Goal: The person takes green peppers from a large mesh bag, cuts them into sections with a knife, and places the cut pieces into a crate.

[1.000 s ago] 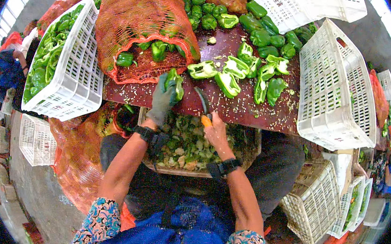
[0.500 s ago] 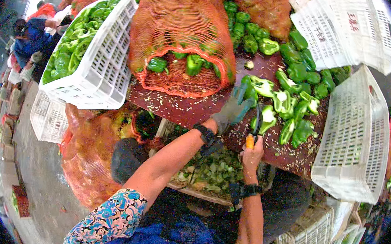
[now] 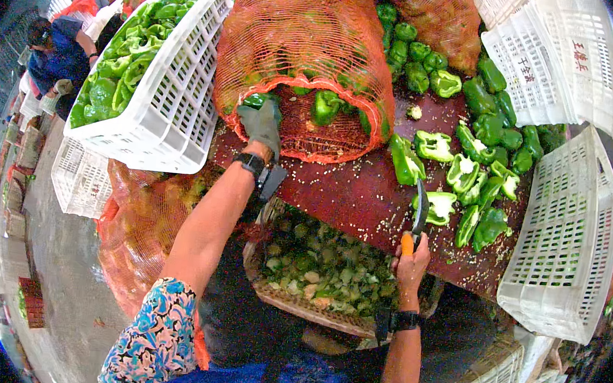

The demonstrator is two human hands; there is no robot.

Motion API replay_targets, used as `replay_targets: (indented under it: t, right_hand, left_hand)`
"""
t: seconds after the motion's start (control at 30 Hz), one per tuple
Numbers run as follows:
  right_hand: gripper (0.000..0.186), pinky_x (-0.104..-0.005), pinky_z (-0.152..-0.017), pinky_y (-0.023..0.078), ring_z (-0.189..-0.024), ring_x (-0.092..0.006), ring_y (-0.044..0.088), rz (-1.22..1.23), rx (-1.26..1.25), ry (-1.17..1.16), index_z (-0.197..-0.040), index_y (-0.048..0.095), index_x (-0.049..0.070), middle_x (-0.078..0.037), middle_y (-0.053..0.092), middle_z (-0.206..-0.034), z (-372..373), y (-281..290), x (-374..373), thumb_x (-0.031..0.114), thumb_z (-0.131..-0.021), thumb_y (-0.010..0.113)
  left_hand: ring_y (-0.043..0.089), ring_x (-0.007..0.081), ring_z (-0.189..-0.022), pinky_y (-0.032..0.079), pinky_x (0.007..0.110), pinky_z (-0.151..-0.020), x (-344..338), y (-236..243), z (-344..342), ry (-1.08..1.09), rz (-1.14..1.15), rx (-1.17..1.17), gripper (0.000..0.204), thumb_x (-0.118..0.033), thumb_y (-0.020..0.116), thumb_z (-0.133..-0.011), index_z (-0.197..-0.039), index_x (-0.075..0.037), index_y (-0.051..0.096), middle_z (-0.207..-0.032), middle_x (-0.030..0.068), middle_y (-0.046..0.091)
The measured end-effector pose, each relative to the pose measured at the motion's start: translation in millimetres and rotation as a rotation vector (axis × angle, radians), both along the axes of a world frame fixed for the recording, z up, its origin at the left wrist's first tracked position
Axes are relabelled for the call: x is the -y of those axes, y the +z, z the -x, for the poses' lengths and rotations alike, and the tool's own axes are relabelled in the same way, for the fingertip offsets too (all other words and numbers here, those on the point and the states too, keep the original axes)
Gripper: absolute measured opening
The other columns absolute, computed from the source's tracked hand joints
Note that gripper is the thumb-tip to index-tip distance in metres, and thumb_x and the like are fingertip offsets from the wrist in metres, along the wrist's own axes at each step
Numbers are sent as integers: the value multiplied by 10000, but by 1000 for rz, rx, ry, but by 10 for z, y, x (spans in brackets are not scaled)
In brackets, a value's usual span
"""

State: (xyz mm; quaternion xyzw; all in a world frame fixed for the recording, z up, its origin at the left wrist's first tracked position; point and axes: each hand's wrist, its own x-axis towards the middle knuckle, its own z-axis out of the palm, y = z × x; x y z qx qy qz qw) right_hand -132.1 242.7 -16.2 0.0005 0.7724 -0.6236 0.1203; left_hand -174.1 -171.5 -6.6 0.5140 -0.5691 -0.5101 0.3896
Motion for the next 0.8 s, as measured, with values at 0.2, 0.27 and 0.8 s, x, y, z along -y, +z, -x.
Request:
replay_targets:
  t: [0.2, 0.27, 0.8]
  right_hand:
    - [122, -257, -385, 380, -446, -98, 463, -61, 47, 0, -948, 518, 51, -11, 509, -623, 45, -13, -19, 169, -978, 518]
    - [128, -254, -387, 380, -445, -97, 462, -61, 11, -5, -950, 519, 52, -10, 507, -620, 44, -15, -10, 176, -979, 520]
    - [156, -242, -357, 347, -426, -88, 462, 243, 85, 26, -1050, 499, 113, 1, 518, -623, -236, 178, 49, 254, -1013, 447]
  left_hand:
    - [630, 289, -834, 538, 406, -713, 204, -10, 288, 182, -28, 114, 715, -275, 762, -780, -1282, 13, 341, -1055, 138, 610]
    - [634, 256, -802, 539, 379, -668, 258, -89, 243, 66, -78, -138, 639, -254, 742, -807, -1265, 3, 378, -1017, 114, 622]
    - [634, 248, -998, 555, 387, -829, -1148, 338, -830, -1030, -671, -764, 643, -79, 602, -766, -1383, -52, 426, -1161, 108, 600]
